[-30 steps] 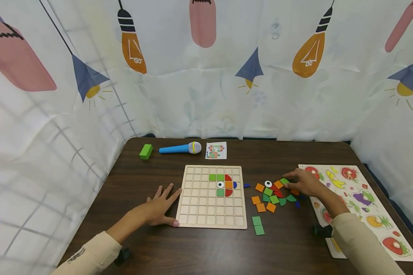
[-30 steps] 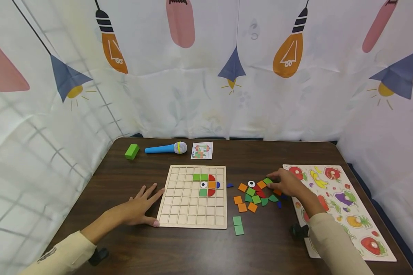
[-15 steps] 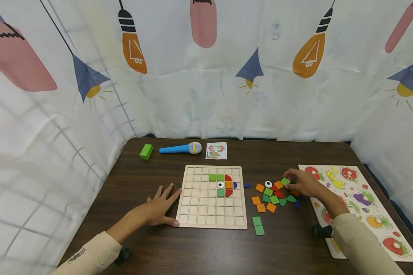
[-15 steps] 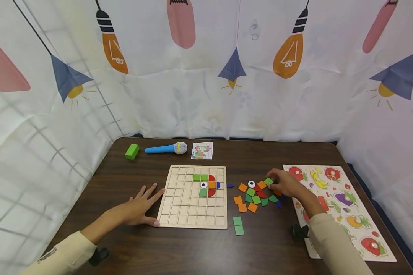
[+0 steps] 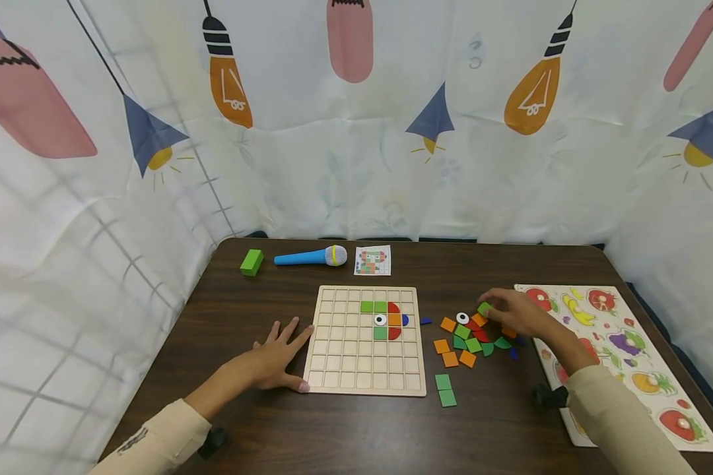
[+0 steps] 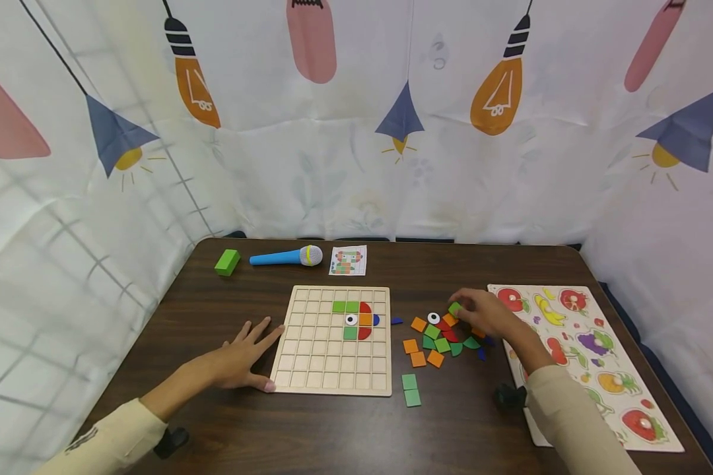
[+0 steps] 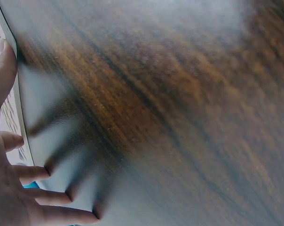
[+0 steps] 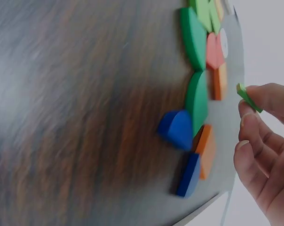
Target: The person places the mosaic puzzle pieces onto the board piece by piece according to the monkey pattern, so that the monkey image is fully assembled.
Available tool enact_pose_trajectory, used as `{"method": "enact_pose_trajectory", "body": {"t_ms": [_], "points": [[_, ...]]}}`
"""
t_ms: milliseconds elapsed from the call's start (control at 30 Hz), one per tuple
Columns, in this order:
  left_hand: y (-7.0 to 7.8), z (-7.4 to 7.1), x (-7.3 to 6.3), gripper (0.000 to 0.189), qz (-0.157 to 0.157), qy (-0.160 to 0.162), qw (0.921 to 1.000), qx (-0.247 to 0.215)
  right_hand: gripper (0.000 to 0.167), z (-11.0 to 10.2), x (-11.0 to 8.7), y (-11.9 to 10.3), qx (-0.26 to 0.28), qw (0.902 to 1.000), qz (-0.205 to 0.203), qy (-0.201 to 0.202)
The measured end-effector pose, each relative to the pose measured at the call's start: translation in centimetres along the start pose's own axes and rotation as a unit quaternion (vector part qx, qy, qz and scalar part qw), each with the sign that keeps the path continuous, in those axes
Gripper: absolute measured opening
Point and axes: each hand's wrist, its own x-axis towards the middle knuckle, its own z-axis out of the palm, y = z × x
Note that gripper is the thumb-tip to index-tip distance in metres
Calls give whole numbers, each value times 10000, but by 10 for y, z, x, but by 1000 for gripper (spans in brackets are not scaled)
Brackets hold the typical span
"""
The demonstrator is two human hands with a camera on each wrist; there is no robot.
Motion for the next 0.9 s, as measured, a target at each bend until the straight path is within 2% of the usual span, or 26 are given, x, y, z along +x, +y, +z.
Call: {"method": "enact_pose_trajectory", "body": {"t_ms": [267, 500, 733, 900], "points": [[1, 0, 1, 113, -87, -45, 9999, 22, 28, 7, 8, -16, 581, 9975, -387, -128], [2, 0, 0, 113, -56, -15, 10000, -22, 28, 22, 22, -35, 443, 9974, -562, -96], [1, 3, 0, 112, -50, -31, 10000, -57, 29, 35, 37, -54, 428, 9975, -513, -242], [0, -1, 0, 113, -48, 33, 10000, 55, 28, 40, 51, -67, 317, 9976, -552, -262]]}}
